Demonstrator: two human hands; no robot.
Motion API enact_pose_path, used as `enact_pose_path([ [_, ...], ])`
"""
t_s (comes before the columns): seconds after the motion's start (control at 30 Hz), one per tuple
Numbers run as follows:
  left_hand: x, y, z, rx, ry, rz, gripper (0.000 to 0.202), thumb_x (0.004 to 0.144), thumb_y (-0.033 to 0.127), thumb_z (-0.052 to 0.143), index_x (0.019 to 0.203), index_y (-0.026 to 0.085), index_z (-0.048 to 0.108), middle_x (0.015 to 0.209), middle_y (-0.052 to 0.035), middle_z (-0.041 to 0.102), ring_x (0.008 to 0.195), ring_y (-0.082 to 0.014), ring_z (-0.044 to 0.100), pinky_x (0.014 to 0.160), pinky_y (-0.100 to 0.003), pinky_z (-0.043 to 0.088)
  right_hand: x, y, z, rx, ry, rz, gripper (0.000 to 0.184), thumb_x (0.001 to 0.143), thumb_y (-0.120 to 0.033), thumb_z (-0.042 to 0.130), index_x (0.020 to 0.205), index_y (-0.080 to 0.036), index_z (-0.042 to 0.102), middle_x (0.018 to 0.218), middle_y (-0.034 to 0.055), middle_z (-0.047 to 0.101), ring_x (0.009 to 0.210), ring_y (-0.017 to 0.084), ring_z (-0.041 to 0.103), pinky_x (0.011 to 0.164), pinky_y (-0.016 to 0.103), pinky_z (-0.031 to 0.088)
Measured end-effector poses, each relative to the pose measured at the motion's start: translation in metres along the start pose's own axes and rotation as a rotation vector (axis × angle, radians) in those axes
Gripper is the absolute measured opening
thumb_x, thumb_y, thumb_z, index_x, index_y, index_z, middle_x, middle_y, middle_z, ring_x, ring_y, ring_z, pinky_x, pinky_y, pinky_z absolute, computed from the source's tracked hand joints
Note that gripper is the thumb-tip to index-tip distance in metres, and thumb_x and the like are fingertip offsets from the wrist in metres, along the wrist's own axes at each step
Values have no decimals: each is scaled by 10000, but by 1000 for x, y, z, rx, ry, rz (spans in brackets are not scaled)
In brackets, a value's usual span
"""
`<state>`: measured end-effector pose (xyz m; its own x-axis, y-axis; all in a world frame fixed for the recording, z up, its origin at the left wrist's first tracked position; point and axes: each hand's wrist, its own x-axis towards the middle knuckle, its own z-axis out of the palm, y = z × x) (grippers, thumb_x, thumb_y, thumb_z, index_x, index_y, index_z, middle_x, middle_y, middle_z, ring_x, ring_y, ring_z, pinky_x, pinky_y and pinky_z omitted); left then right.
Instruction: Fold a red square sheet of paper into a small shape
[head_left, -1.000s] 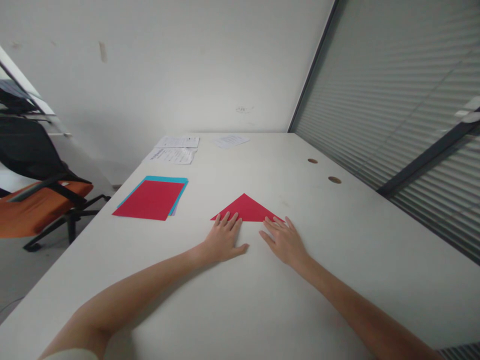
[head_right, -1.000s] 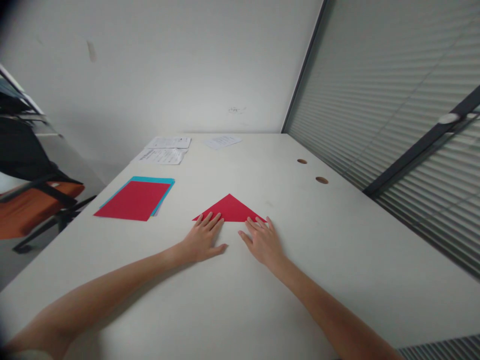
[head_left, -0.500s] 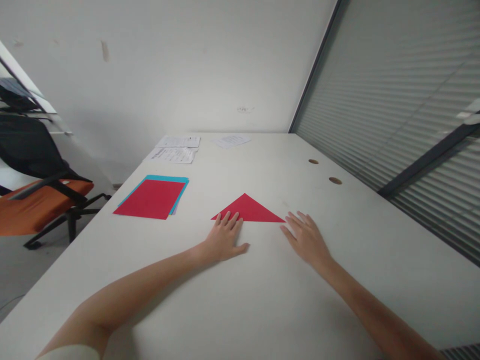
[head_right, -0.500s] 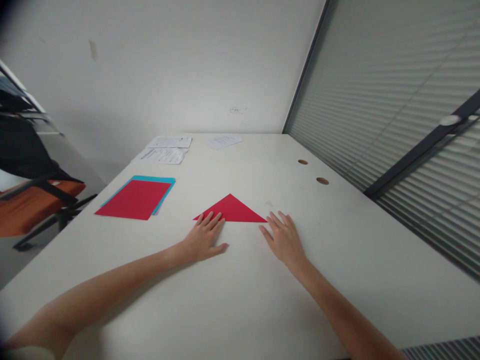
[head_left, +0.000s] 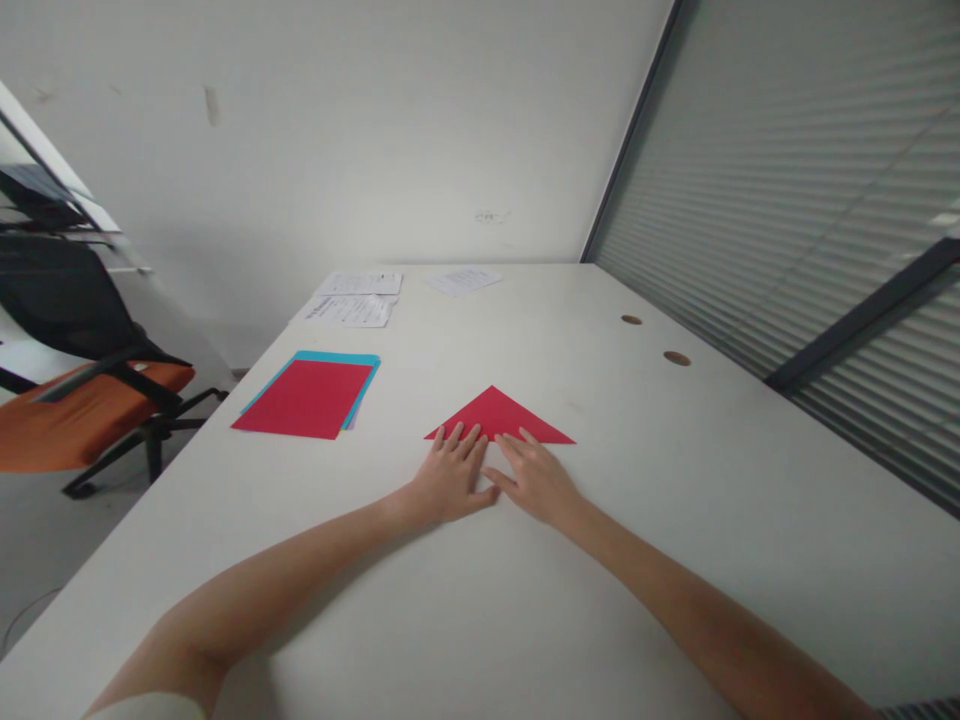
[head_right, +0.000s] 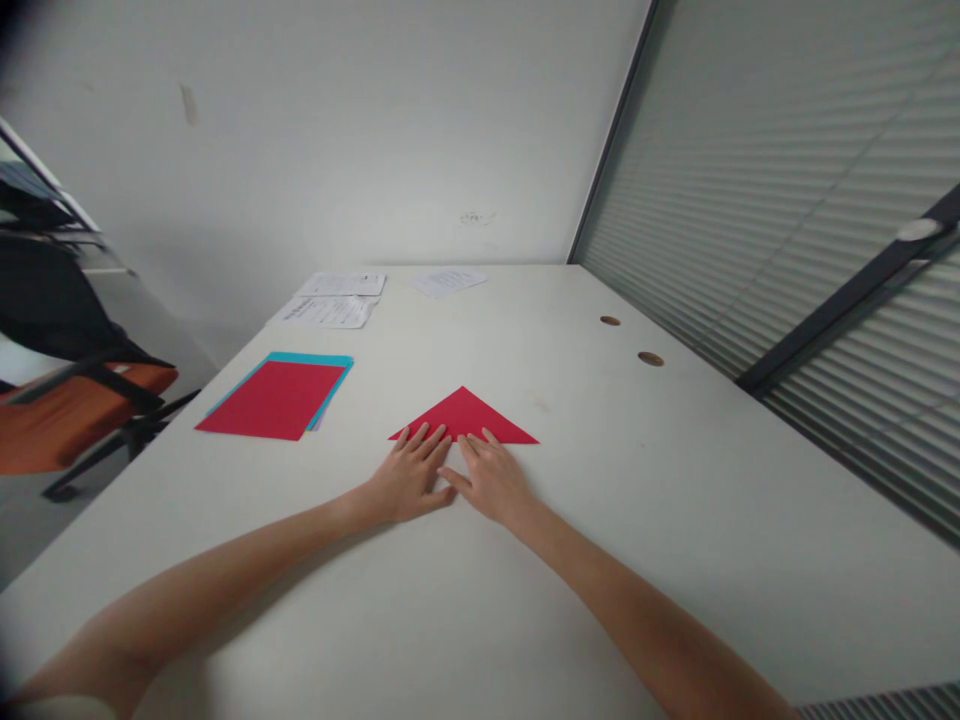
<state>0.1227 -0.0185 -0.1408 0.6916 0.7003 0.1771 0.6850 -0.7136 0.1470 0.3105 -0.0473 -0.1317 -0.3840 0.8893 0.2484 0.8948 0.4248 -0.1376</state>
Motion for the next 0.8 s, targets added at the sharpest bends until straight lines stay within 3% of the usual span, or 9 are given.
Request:
enact_pose_path([
  [0.3, 0, 0, -2, 0, -13, -3, 802, 886, 624, 466, 1482, 92, 393, 1561, -182, 341, 1435, -433, 300, 1155, -613, 247, -30, 40, -10, -71, 48, 66, 676, 979, -573, 319, 1278, -42, 611, 1228, 231, 673, 1169, 296, 643, 1150, 507, 366],
  [0.57, -1, 0, -2, 6, -27, -1, 800, 894, 623, 444, 1490, 93, 380, 1568, -178, 328, 1446, -431, 278, 1164, -613, 232, -65, 88, -22, -56, 88, 105, 600, 989, -544, 311, 1244, -119, 651, 1177, 169, 714, 1104, 278, 681, 1133, 509, 407],
  [0.67, -1, 0, -2, 4, -31, -1, 810, 895, 636, 428, 1491, 91, 380, 1566, -180, 331, 1445, -432, 278, 1164, -613, 229, -57, 87, -23, -78, 128, 100, 617, 998, -522, 301, 1221, -73, 660, 1187, 201, 702, 1149, 288, 658, 1130, 504, 409],
  [0.8, -1, -1, -1, 5, -28, -6, 809, 896, 638, 424, 1490, 91, 383, 1563, -182, 337, 1443, -431, 283, 1168, -611, 222, -26, 62, -21, -73, 149, 47, 601, 1010, -486, 293, 1297, -63, 611, 1280, 199, 655, 1241, 282, 597, 1119, 482, 416],
])
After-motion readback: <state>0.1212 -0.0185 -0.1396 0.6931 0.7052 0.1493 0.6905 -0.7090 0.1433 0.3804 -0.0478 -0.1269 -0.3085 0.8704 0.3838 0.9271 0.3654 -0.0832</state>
